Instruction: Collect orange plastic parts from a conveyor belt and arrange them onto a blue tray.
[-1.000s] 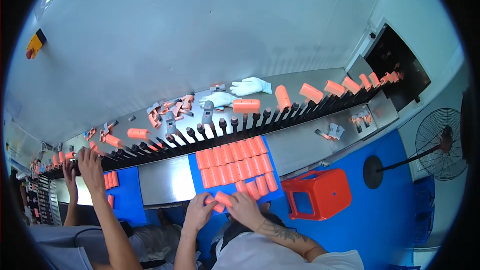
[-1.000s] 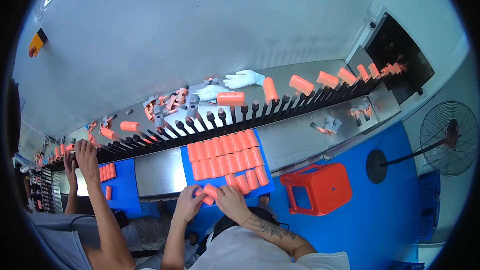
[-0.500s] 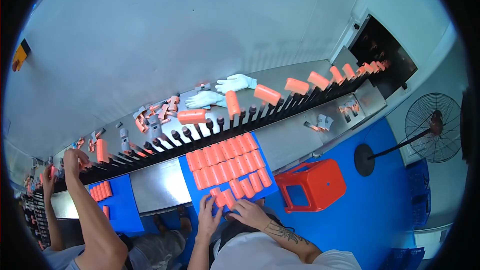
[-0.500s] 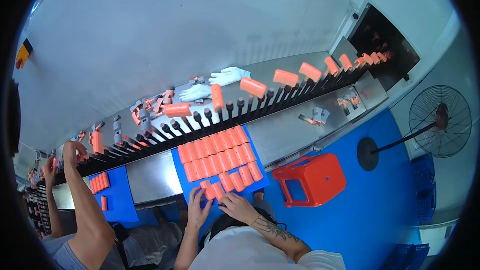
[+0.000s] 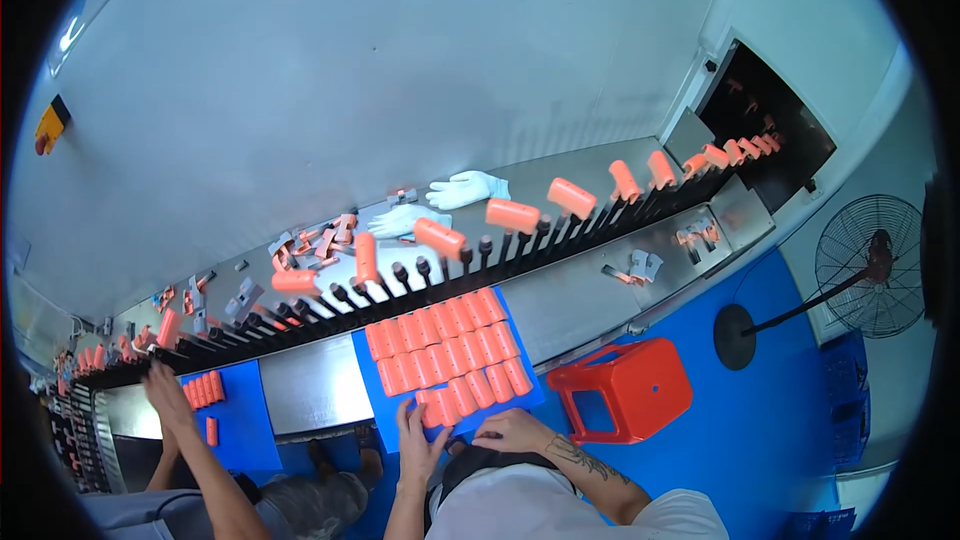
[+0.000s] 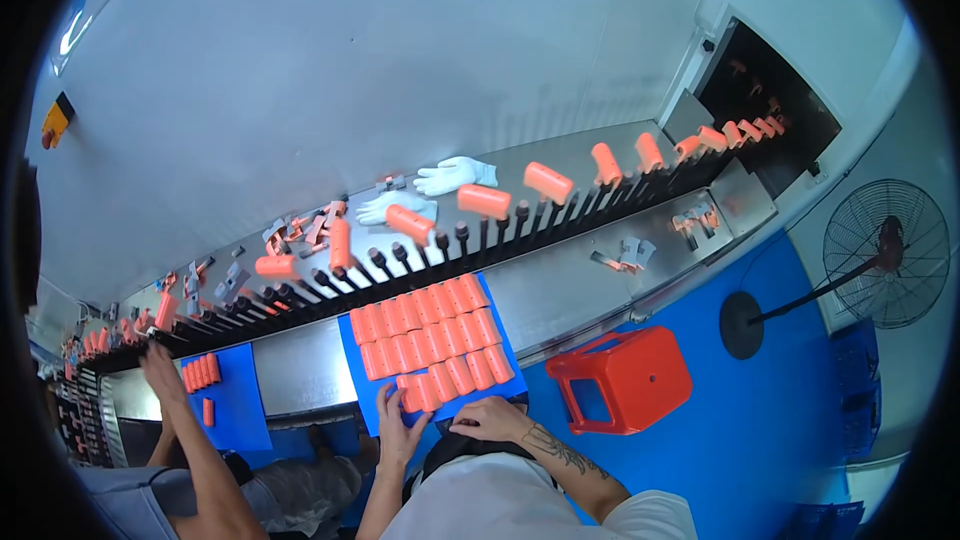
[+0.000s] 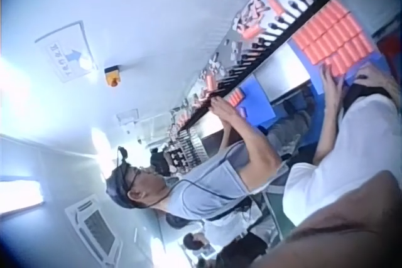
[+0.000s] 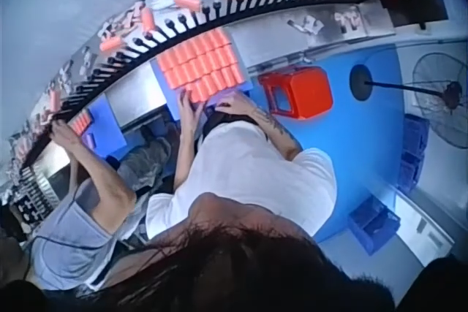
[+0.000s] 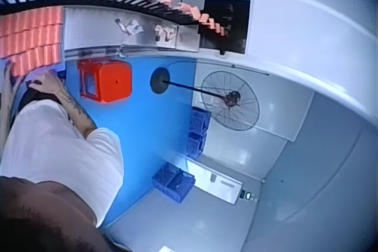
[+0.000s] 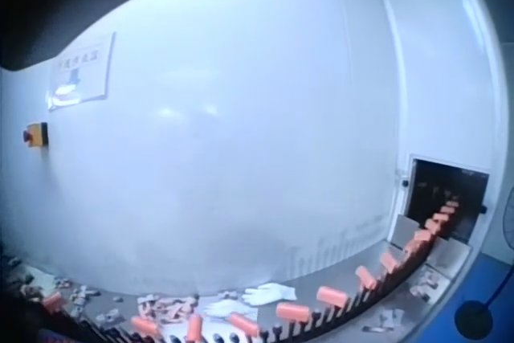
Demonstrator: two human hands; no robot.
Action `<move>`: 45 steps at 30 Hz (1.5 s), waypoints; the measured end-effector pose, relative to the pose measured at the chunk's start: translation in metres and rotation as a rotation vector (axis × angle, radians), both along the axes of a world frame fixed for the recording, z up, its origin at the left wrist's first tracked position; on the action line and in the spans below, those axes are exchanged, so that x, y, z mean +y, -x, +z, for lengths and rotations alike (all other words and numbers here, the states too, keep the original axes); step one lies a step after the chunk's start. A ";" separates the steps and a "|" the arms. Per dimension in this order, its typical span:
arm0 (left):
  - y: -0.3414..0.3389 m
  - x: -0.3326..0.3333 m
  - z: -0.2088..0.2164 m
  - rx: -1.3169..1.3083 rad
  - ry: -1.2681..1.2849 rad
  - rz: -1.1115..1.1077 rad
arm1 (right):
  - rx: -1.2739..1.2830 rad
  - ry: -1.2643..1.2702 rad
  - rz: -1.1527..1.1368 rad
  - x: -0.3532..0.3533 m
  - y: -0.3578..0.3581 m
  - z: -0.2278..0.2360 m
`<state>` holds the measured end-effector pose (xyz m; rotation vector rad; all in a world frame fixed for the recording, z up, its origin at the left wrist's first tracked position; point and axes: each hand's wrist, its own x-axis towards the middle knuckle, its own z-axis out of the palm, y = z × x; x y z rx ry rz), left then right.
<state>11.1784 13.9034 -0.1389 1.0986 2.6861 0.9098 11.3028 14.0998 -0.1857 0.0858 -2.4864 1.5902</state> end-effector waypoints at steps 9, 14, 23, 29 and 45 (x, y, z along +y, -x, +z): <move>-0.042 0.062 0.027 -0.045 -0.101 0.192 | 0.123 -0.032 -0.483 0.129 -0.060 0.049; -0.037 0.213 0.102 0.128 -0.362 -0.156 | 0.457 -0.332 -1.086 0.261 -0.028 0.151; 0.011 0.413 0.175 0.478 -0.010 -0.096 | 0.209 -0.347 -0.775 0.378 0.007 0.188; 0.027 0.420 0.196 0.498 0.170 -0.034 | 0.088 -0.608 -0.716 0.389 0.025 0.209; -0.136 0.209 0.052 0.317 0.238 -0.277 | 0.229 -0.214 -0.298 0.200 -0.143 0.037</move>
